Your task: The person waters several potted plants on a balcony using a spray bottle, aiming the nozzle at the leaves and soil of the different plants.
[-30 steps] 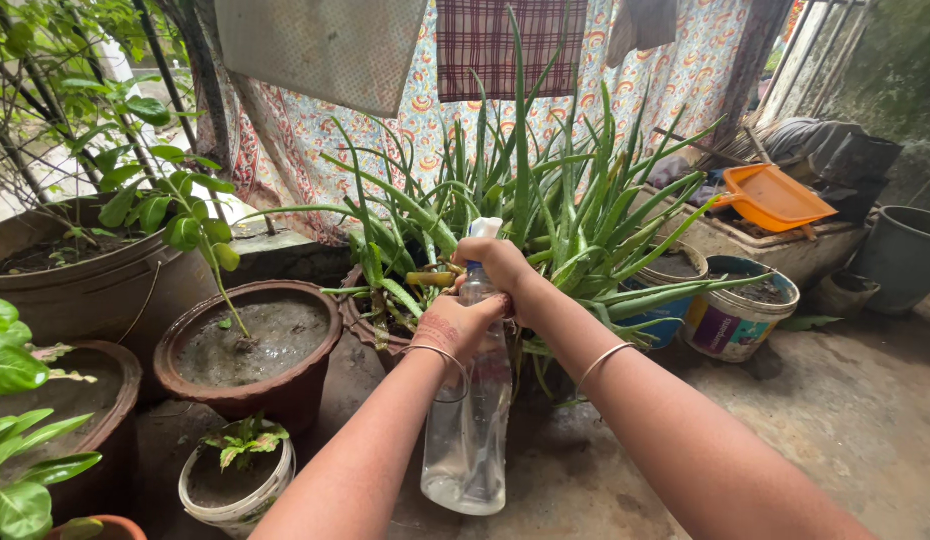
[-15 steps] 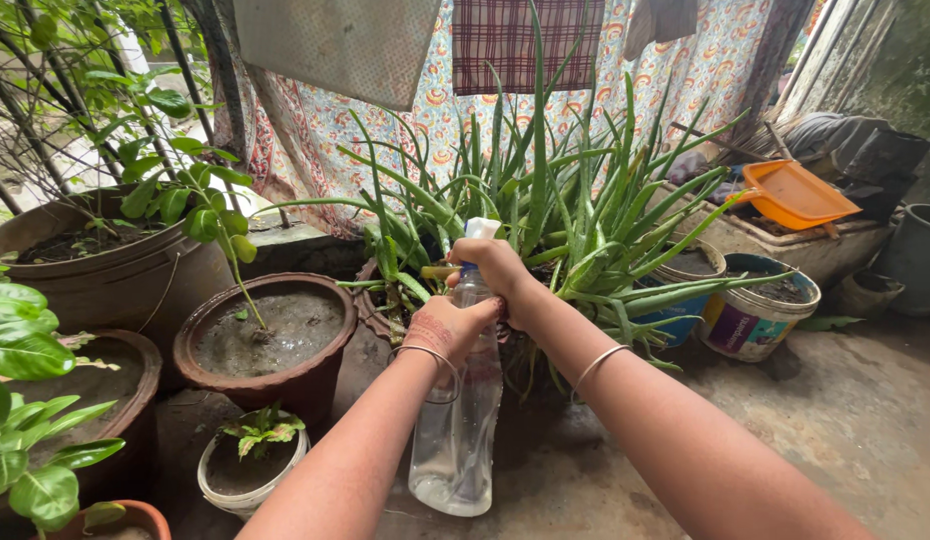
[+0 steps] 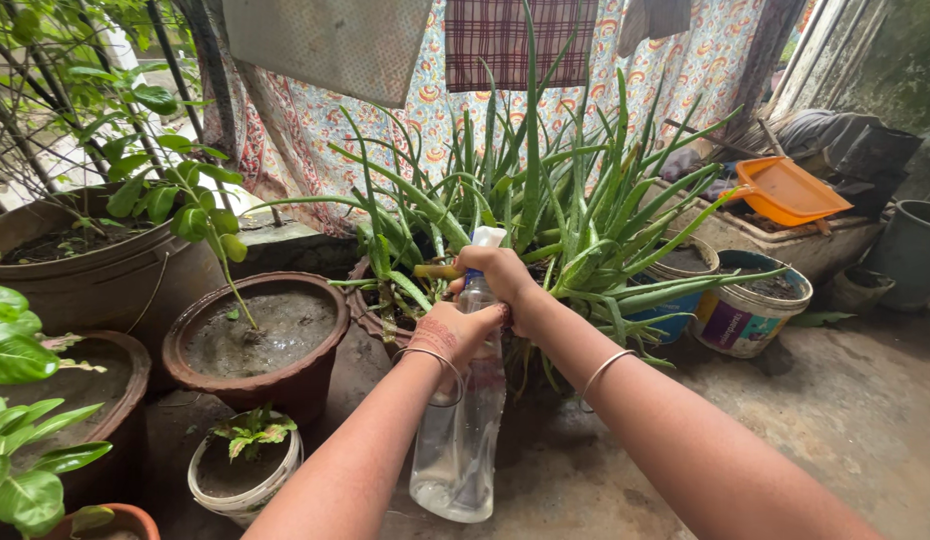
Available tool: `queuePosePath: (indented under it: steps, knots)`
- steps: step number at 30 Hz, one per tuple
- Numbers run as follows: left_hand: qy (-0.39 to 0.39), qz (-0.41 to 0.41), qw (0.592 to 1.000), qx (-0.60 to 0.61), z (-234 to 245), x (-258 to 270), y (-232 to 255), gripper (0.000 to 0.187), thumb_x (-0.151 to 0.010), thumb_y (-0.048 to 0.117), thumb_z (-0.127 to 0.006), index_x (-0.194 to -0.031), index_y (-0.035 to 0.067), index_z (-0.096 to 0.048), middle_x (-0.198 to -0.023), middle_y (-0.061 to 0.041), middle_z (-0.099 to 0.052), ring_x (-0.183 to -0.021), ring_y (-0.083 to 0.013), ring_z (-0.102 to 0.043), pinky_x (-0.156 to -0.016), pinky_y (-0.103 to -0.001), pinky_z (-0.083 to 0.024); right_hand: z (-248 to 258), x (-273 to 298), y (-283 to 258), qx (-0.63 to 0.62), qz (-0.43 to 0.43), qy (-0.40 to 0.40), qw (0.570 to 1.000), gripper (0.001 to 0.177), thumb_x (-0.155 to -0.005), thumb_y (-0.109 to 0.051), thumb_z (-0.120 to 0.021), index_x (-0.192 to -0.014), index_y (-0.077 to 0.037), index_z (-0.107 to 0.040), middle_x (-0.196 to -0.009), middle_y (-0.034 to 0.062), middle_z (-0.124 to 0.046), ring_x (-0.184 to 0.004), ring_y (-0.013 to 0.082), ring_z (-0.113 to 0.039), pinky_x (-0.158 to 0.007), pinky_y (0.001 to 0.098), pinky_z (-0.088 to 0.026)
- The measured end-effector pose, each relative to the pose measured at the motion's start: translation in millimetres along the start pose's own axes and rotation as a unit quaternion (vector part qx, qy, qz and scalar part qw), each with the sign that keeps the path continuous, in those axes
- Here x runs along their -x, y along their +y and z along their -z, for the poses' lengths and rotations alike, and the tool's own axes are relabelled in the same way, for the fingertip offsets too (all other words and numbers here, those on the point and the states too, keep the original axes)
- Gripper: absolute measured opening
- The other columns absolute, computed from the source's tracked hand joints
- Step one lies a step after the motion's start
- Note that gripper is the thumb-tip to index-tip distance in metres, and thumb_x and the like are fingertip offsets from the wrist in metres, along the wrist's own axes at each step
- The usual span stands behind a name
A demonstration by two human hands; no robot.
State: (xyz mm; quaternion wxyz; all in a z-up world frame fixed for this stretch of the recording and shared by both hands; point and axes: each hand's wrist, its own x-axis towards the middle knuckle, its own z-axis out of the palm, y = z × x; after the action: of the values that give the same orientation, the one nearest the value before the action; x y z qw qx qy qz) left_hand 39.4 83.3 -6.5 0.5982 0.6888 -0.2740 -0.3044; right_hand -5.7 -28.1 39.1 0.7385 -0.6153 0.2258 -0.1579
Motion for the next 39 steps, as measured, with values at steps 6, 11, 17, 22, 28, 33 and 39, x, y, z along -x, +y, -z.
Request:
queuePosePath:
  steps: [6,11,17,22,28,33,39]
  knots:
    - [-0.01,0.041,0.998,0.039,-15,-5,3,0.045,-0.075,0.036,-0.08,-0.101,-0.001,-0.077,-0.092,-0.01,-0.076,-0.078,-0.02,-0.076,-0.069,-0.034,-0.063,17,-14,-2,0.022,-0.015,0.043,0.999,0.031,-0.077,-0.022,-0.07,-0.098,0.0,-0.064,-0.073,0.0112,-0.067,-0.054,0.0221,-0.062,-0.053,0.0383,-0.054]
    - [0.016,-0.01,0.997,-0.078,-35,-4,9,0.05,-0.071,0.045,-0.079,-0.105,0.008,-0.076,-0.098,-0.01,-0.078,-0.084,-0.019,-0.075,-0.077,-0.034,-0.058,38,9,-11,0.033,-0.03,0.015,0.999,0.031,-0.077,-0.023,-0.069,-0.101,-0.003,-0.064,-0.078,0.0097,-0.07,-0.059,0.0206,-0.068,-0.058,0.0366,-0.058]
    - [0.012,-0.002,0.989,-0.147,-52,2,18,0.055,-0.071,0.052,-0.079,-0.106,0.01,-0.074,-0.095,-0.011,-0.078,-0.085,-0.0206,-0.076,-0.079,-0.034,-0.058,58,15,-11,0.025,-0.004,0.044,0.999,0.027,-0.077,-0.019,-0.068,-0.098,-0.002,-0.064,-0.076,0.0099,-0.07,-0.059,0.0211,-0.067,-0.057,0.0382,-0.058]
    - [-0.029,0.01,0.997,-0.068,-75,-3,23,0.053,-0.07,0.049,-0.079,-0.095,0.002,-0.079,-0.09,-0.012,-0.08,-0.078,-0.0197,-0.077,-0.073,-0.034,-0.059,78,10,-18,0.034,0.021,0.102,0.994,0.025,-0.075,-0.016,-0.069,-0.095,-0.001,-0.064,-0.072,0.0121,-0.066,-0.055,0.0237,-0.063,-0.053,0.041,-0.056]
    - [-0.025,-0.009,0.997,-0.075,-100,-1,33,0.055,-0.069,0.05,-0.079,-0.1,0.003,-0.077,-0.092,-0.011,-0.078,-0.079,-0.0196,-0.076,-0.072,-0.034,-0.059,97,33,-35,0.059,0.015,0.098,0.993,0.028,-0.075,-0.019,-0.068,-0.098,-0.004,-0.064,-0.076,0.0106,-0.069,-0.058,0.0208,-0.065,-0.056,0.0383,-0.056]
    - [-0.014,-0.018,0.987,-0.158,-113,0,33,0.065,-0.067,0.058,-0.076,-0.102,0.003,-0.078,-0.091,-0.015,-0.078,-0.084,-0.0241,-0.076,-0.076,-0.038,-0.058,117,48,-37,0.051,0.009,0.032,0.998,0.029,-0.078,-0.021,-0.069,-0.101,-0.004,-0.066,-0.079,0.0062,-0.07,-0.065,0.0174,-0.069,-0.064,0.0346,-0.058]
    - [-0.028,-0.038,0.99,-0.135,-137,-12,25,0.065,-0.065,0.058,-0.079,-0.099,0.003,-0.081,-0.089,-0.014,-0.078,-0.081,-0.0214,-0.075,-0.077,-0.034,-0.056,140,41,-31,0.096,0.024,0.136,0.986,0.027,-0.077,-0.021,-0.068,-0.095,-0.001,-0.065,-0.073,0.0118,-0.068,-0.055,0.0226,-0.064,-0.052,0.0389,-0.055]
